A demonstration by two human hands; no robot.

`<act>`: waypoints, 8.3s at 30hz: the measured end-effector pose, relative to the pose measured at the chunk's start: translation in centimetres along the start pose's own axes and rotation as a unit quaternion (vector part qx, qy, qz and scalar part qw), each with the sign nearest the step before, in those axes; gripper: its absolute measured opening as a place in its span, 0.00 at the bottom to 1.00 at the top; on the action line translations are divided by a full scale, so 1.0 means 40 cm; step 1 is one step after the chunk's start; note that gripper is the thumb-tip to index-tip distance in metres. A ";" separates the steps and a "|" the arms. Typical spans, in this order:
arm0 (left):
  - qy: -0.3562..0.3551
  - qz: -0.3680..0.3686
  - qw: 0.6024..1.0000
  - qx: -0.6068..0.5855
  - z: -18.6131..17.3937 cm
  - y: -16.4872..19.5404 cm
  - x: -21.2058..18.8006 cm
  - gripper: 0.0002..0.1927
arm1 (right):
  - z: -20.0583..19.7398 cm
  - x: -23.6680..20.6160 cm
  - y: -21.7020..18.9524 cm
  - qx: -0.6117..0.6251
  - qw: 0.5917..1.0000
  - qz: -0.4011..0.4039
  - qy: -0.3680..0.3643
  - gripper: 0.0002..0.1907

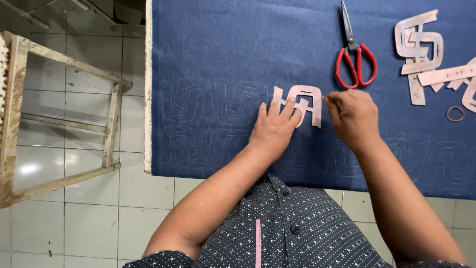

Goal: The person places a pink pattern template on a large blue fabric laid over a padded table and traces around its edges with a pen, holding the template steady with the other hand. They reposition the template to a new marked outline and continue tracing, with scissors and other templates resting on the table.

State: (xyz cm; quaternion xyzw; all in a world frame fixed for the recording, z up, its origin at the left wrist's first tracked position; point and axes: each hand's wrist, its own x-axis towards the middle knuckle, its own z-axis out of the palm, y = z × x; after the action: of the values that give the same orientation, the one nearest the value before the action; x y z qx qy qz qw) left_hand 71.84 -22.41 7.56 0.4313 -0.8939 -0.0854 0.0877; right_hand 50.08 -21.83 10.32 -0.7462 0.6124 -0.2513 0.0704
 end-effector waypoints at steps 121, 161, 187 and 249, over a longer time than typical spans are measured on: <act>-0.078 -0.039 0.993 -0.079 -0.037 -0.056 0.005 0.28 | 0.064 0.014 -0.043 0.198 0.966 0.161 0.038 0.07; 0.200 -0.109 0.954 -0.196 0.087 0.187 -0.054 0.08 | -0.028 0.020 0.098 0.020 0.943 -0.016 -0.332 0.22; 0.106 -0.217 0.958 -0.153 0.107 0.171 0.056 0.24 | -0.077 -0.148 0.304 0.183 0.955 0.169 -0.160 0.28; -0.077 -0.147 0.986 -0.027 0.114 0.205 0.110 0.11 | -0.090 -0.090 0.278 0.145 0.979 0.089 -0.116 0.12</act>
State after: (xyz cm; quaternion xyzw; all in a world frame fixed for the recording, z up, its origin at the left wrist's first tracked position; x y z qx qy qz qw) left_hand 61.88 -20.50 5.38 0.5472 -0.8224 -0.1545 0.0167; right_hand 38.20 -20.33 7.81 -0.6945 0.6215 -0.2418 0.2701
